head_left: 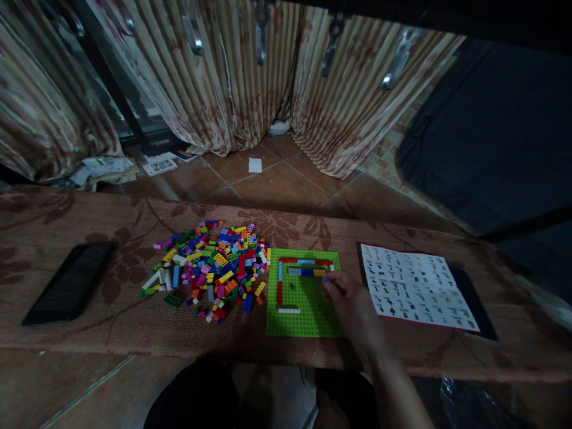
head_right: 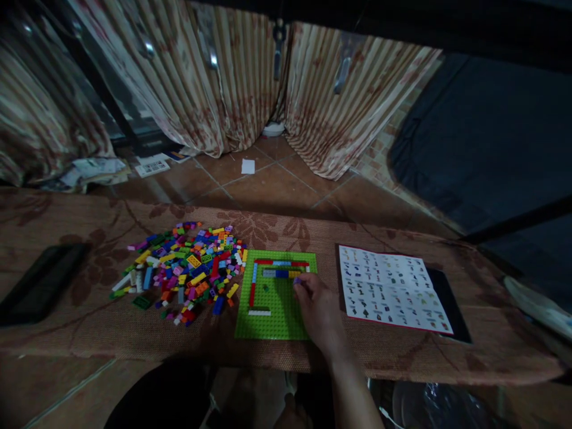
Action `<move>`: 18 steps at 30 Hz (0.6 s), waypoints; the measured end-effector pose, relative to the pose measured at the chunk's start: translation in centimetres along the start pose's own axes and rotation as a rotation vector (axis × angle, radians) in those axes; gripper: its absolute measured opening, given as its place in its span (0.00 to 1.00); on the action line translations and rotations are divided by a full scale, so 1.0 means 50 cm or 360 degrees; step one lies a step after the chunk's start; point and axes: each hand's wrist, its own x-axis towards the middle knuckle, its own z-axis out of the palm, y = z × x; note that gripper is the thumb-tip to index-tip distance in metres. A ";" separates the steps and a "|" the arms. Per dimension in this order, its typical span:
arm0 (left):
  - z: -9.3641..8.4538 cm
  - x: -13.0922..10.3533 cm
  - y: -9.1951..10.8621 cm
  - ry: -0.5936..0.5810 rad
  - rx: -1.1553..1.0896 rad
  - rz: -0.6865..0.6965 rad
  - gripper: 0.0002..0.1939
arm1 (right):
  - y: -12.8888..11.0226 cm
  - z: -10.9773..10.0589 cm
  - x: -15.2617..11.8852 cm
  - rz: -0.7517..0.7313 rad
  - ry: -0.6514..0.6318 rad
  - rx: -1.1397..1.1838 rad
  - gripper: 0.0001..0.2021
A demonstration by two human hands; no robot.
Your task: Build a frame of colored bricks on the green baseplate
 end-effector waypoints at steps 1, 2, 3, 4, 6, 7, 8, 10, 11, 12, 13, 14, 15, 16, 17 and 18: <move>0.003 0.001 -0.004 0.0000 0.0105 -0.0135 0.15 | -0.002 0.005 -0.003 -0.0056 -0.0019 -0.0118 0.11; 0.004 0.002 -0.006 0.0004 0.0165 -0.0180 0.14 | -0.005 0.009 -0.005 -0.0111 -0.0025 -0.0217 0.10; 0.005 0.005 -0.006 0.0012 0.0186 -0.0150 0.13 | -0.008 0.013 -0.008 -0.0160 -0.0024 -0.0294 0.09; 0.005 0.009 -0.006 0.0028 0.0224 -0.0136 0.12 | -0.010 0.016 -0.010 -0.0207 -0.0019 -0.0351 0.09; 0.004 0.017 -0.002 0.0056 0.0302 -0.0103 0.13 | -0.015 0.023 -0.012 -0.0299 -0.0002 -0.0425 0.09; 0.002 0.022 -0.001 0.0062 0.0321 -0.0078 0.12 | -0.017 0.026 -0.012 -0.0343 0.0001 -0.0450 0.09; 0.000 0.026 0.000 0.0062 0.0316 -0.0046 0.12 | -0.017 0.029 -0.011 -0.0385 0.0002 -0.0468 0.09; -0.003 0.031 0.000 0.0050 0.0245 0.0044 0.12 | -0.017 0.035 -0.008 -0.0448 -0.0009 -0.0490 0.09; -0.005 0.030 -0.001 0.0041 0.0185 0.0101 0.13 | -0.016 0.037 -0.007 -0.0460 -0.0019 -0.0505 0.09; -0.006 0.027 -0.001 0.0033 0.0118 0.0159 0.15 | -0.015 0.039 -0.006 -0.0460 -0.0028 -0.0526 0.09; -0.007 0.023 -0.002 0.0029 0.0050 0.0217 0.16 | -0.015 0.041 -0.005 -0.0454 -0.0034 -0.0551 0.09; -0.008 0.017 -0.002 0.0027 -0.0017 0.0271 0.16 | -0.014 0.044 -0.005 -0.0446 -0.0042 -0.0577 0.09; -0.009 0.010 -0.002 0.0026 -0.0081 0.0320 0.17 | -0.014 0.046 -0.005 -0.0439 -0.0049 -0.0602 0.09; -0.011 0.005 -0.001 0.0024 -0.0142 0.0362 0.17 | -0.014 0.048 -0.005 -0.0437 -0.0055 -0.0623 0.09; -0.012 0.001 -0.001 0.0021 -0.0197 0.0398 0.17 | -0.013 0.050 -0.006 -0.0441 -0.0063 -0.0640 0.09; -0.014 -0.002 0.000 0.0016 -0.0247 0.0431 0.17 | -0.013 0.051 -0.007 -0.0449 -0.0073 -0.0653 0.09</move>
